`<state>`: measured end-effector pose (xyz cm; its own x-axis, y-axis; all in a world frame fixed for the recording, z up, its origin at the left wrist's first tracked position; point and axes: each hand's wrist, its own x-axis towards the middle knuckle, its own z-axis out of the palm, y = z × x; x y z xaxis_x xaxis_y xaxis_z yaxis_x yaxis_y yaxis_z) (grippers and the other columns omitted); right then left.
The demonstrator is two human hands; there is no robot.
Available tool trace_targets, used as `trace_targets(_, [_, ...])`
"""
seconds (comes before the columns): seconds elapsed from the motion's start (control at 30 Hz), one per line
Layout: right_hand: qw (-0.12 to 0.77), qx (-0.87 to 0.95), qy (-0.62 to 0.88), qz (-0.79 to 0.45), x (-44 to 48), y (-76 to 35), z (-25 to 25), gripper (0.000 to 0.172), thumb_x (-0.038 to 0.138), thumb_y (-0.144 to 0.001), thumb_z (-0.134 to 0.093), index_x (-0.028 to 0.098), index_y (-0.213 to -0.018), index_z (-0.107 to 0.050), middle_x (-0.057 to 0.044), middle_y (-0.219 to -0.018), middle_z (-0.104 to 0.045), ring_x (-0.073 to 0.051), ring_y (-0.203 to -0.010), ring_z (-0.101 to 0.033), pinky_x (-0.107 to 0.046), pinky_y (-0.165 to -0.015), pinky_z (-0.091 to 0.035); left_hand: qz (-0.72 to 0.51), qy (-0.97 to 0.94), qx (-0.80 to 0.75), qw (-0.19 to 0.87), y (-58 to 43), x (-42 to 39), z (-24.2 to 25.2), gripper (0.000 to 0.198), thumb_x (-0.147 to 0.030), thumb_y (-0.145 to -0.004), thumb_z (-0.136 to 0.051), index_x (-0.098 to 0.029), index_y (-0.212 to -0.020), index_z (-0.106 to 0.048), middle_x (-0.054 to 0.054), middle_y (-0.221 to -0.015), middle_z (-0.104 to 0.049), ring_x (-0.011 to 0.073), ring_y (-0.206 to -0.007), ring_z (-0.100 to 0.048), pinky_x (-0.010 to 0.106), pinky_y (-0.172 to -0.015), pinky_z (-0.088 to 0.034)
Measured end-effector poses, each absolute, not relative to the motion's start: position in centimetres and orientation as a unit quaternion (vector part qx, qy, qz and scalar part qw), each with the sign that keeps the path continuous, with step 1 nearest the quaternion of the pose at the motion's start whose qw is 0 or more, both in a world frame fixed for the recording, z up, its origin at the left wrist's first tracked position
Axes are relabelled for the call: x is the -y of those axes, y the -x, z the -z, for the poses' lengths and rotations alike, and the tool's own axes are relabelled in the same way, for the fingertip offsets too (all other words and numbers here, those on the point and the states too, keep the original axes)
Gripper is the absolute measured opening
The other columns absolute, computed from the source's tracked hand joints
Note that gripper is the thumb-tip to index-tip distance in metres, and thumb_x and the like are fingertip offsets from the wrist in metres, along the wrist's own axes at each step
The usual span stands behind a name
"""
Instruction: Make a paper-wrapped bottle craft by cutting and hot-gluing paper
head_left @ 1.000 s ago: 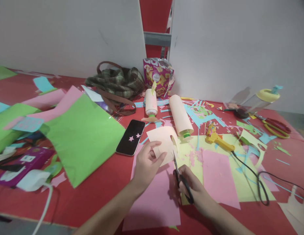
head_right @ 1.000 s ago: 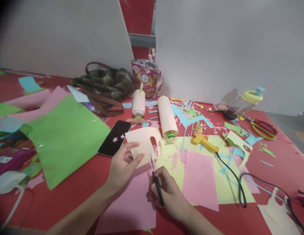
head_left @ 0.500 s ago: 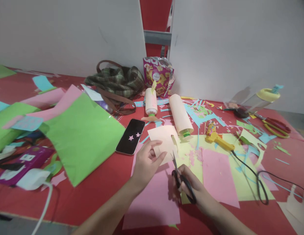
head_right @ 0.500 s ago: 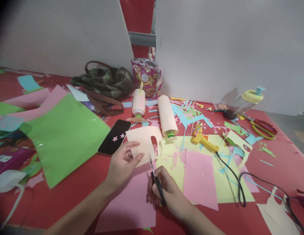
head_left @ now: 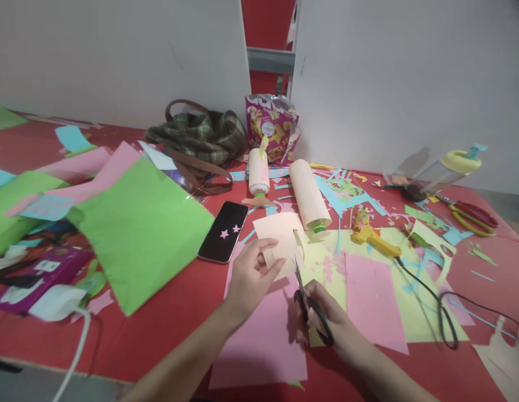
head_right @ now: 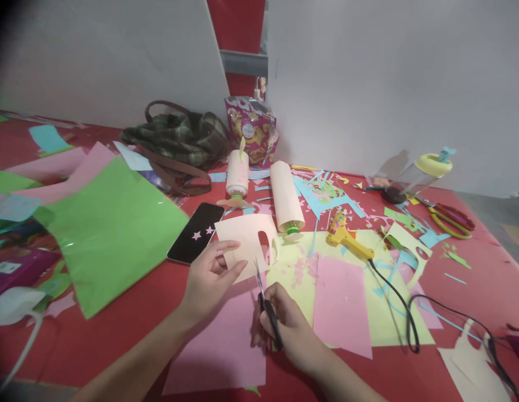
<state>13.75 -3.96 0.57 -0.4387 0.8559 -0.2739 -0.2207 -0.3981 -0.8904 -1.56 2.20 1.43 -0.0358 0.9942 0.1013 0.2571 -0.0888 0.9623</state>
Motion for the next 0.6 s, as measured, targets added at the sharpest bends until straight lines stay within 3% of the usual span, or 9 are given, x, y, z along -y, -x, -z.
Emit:
trace_targets(0.27, [0.362,0.420,0.409,-0.725,4.03,-13.69,-0.50,0.032,0.047,-0.076,-0.049,0.022,-0.074,-0.030,0.007,-0.052,-0.050,-0.008,-0.042,-0.049,-0.022,-0.046,-0.037,-0.459,-0.584,-0.548,0.385,1.74,-2.23,-1.44,0.024,-0.026,-0.068,-0.060,-0.019,-0.090,-0.056,0.003,-0.087,-0.057,0.0090,-0.060,-0.054,0.018,-0.052,-0.047])
trace_targets(0.6, [0.364,0.405,0.389,-0.743,4.19,-13.79,0.10,0.030,0.046,-0.078,-0.048,0.021,-0.077,-0.031,0.001,-0.061,-0.057,-0.009,-0.048,-0.051,-0.024,-0.049,-0.038,-0.454,-0.616,-0.529,0.367,1.90,-2.32,-1.13,0.024,-0.025,-0.068,-0.060,-0.019,-0.090,-0.056,0.004,-0.090,-0.056,0.0124,-0.072,-0.058,0.021,-0.060,-0.049])
